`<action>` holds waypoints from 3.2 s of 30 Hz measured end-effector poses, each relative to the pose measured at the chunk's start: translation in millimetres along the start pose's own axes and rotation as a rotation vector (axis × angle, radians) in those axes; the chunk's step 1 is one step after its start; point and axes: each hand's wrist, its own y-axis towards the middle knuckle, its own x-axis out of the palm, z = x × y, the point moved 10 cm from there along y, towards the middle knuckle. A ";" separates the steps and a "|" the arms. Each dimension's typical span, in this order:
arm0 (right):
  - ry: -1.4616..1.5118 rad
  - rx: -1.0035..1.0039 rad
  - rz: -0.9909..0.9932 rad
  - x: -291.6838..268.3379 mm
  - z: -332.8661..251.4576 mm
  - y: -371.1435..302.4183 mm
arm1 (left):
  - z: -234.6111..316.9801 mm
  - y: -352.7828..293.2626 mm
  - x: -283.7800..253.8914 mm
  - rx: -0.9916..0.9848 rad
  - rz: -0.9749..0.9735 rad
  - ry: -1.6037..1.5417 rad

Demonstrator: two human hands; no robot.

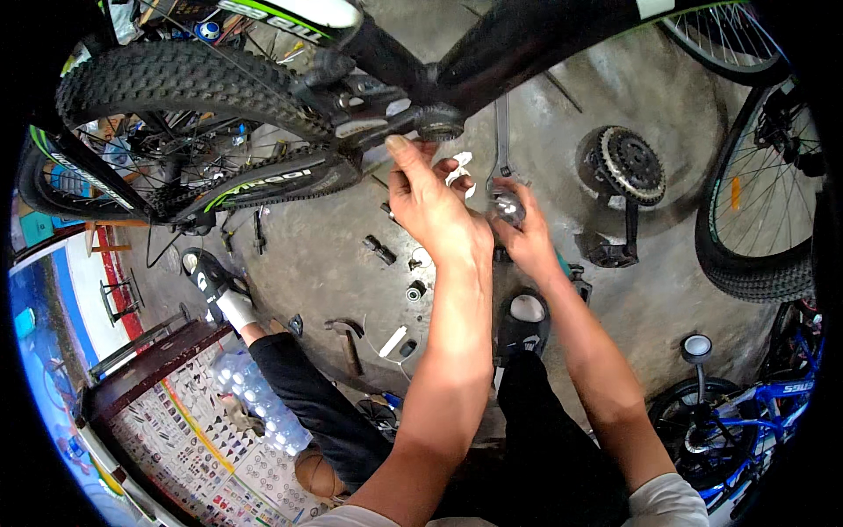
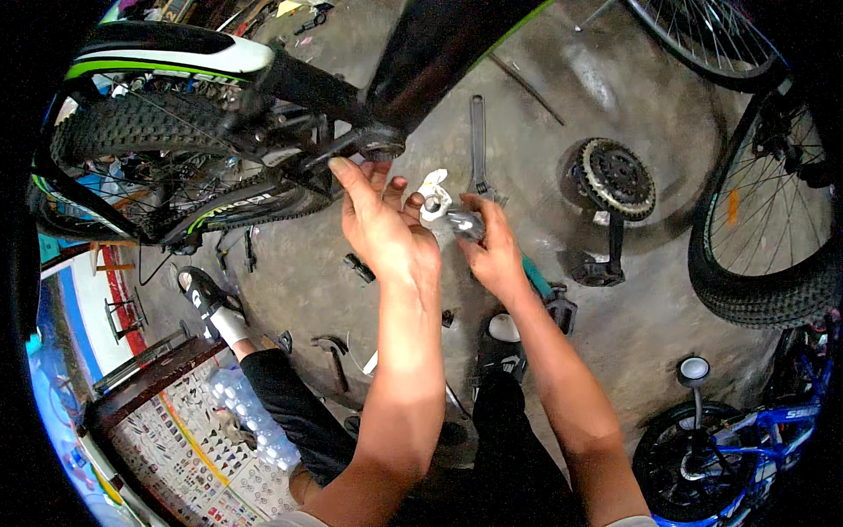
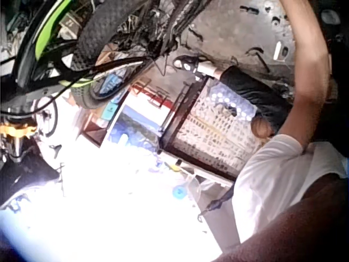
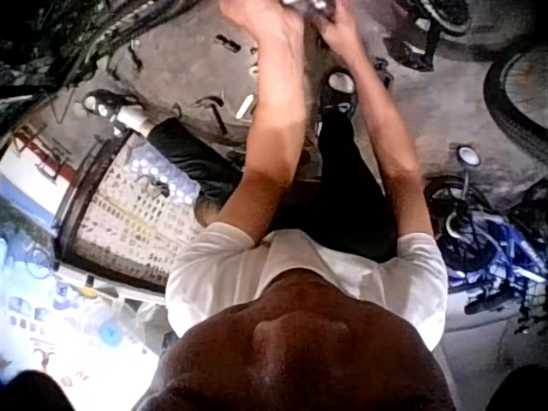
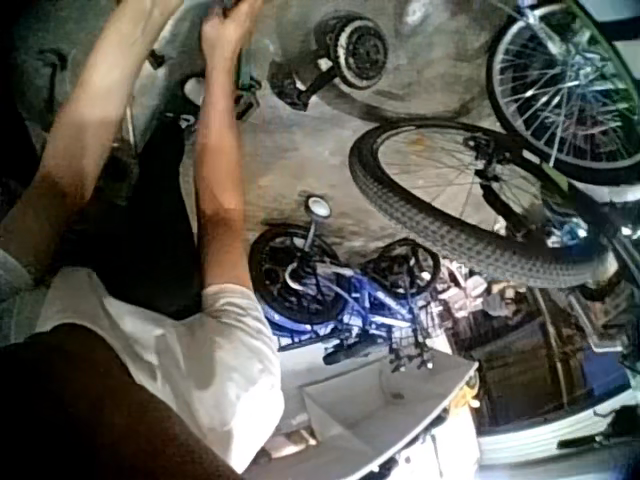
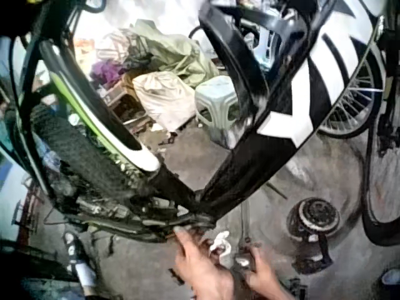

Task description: The person uses a hammer and pliers to remove components from a bicycle's bottom bracket shell, then handles a cartridge bottom bracket and applies grease to it by hand before threading it back into the frame and tightening it with an adjustable wrench and a bottom bracket tool.

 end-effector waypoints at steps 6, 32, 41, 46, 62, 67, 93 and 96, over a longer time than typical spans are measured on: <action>0.305 0.425 -0.176 40.3 79.8 -57.3 | -48.8 -16.6 -96.6 -0.086 -0.114 0.332; -0.263 0.075 -0.271 50.1 25.0 -84.2 | -30.5 -137.3 -396.6 -0.269 -0.423 1.165; -0.533 0.051 -0.347 11.8 7.8 -108.6 | -69.8 -172.9 -428.8 -0.005 -0.459 1.253; -0.655 0.128 -0.250 -68.0 33.5 -153.9 | -99.7 -192.9 -425.9 0.028 -0.617 1.291; -0.590 0.634 -0.080 -202.6 69.6 -396.9 | 66.9 -233.2 -388.3 0.367 -0.248 1.014; -0.535 0.589 -0.046 -210.4 44.4 -396.9 | 151.4 -270.7 -344.0 0.425 -0.429 1.067; -0.861 -0.181 -0.501 164.5 -23.7 -22.7 | 19.4 28.9 -497.1 -0.315 0.023 2.075; -0.929 -0.209 -0.462 196.9 -22.6 3.7 | 4.8 34.0 -507.2 -0.392 -0.029 2.059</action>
